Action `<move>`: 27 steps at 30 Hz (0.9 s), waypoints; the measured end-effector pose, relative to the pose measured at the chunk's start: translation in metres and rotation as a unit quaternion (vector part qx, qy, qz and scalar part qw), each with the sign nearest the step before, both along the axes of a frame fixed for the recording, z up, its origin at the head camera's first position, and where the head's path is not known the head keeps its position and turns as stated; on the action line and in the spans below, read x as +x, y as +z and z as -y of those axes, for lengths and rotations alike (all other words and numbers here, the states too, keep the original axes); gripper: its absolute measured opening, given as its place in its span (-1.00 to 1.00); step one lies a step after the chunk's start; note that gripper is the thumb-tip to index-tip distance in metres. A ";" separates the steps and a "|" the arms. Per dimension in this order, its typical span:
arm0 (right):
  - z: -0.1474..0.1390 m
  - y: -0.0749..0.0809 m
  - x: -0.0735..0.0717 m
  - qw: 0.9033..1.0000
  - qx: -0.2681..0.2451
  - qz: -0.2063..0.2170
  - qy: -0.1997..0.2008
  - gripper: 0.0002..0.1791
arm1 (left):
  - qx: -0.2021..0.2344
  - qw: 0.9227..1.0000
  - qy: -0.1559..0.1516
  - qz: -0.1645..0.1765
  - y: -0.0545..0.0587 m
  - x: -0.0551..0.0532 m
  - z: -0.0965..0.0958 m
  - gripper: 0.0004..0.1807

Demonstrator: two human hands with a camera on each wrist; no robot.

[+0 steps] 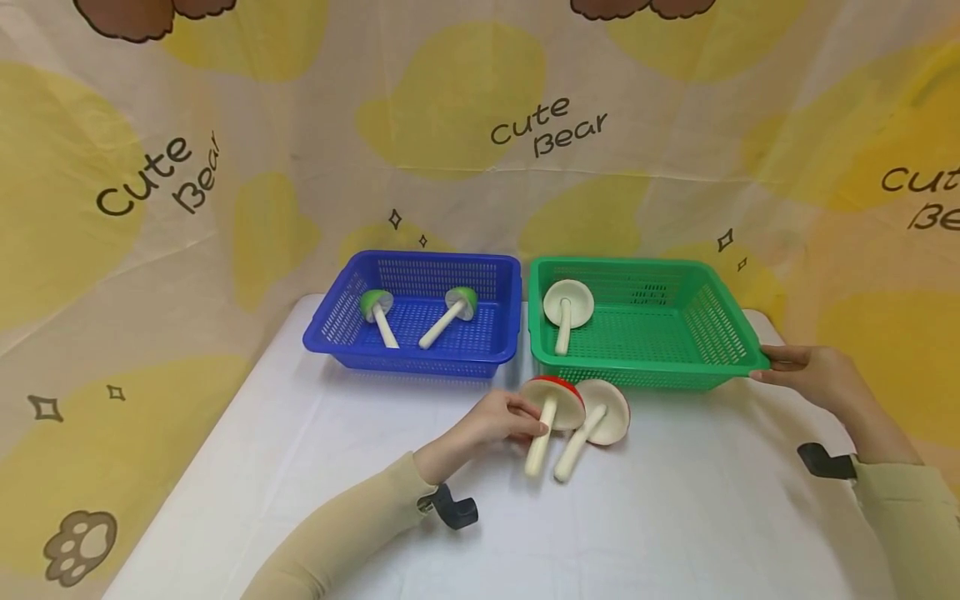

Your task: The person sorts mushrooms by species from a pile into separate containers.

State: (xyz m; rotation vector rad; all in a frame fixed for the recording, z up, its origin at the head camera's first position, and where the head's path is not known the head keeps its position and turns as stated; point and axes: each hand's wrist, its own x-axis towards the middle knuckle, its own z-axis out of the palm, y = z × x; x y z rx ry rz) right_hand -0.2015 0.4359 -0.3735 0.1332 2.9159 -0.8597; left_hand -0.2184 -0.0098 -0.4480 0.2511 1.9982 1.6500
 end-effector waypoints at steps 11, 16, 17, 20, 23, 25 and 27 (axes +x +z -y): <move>0.000 0.001 0.000 1.000 0.006 -0.006 0.003 -0.13 | 0.041 0.999 -0.031 -0.005 0.023 0.002 -0.008 -0.75; 0.001 0.000 0.000 1.000 0.007 -0.004 0.004 -0.12 | 0.061 0.998 -0.034 -0.002 0.035 -0.001 -0.015 -0.75; 0.001 0.000 -0.001 1.000 0.007 -0.002 0.005 -0.11 | 0.064 0.997 -0.033 0.000 0.037 -0.002 -0.016 -0.75; 0.001 -0.001 -0.001 1.000 0.009 0.002 0.004 -0.10 | 0.072 0.997 -0.029 -0.001 0.045 -0.006 -0.022 -0.74; 0.000 0.000 0.000 1.000 0.010 0.004 0.003 -0.10 | 0.080 0.996 -0.027 -0.005 0.053 -0.014 -0.028 -0.73; 0.000 0.000 0.000 1.000 0.010 0.003 0.002 -0.10 | 0.084 0.996 -0.027 -0.011 0.057 -0.019 -0.033 -0.72; 0.001 0.001 0.000 1.000 0.008 0.000 0.002 -0.11 | 0.086 0.996 -0.025 -0.017 0.061 -0.025 -0.038 -0.71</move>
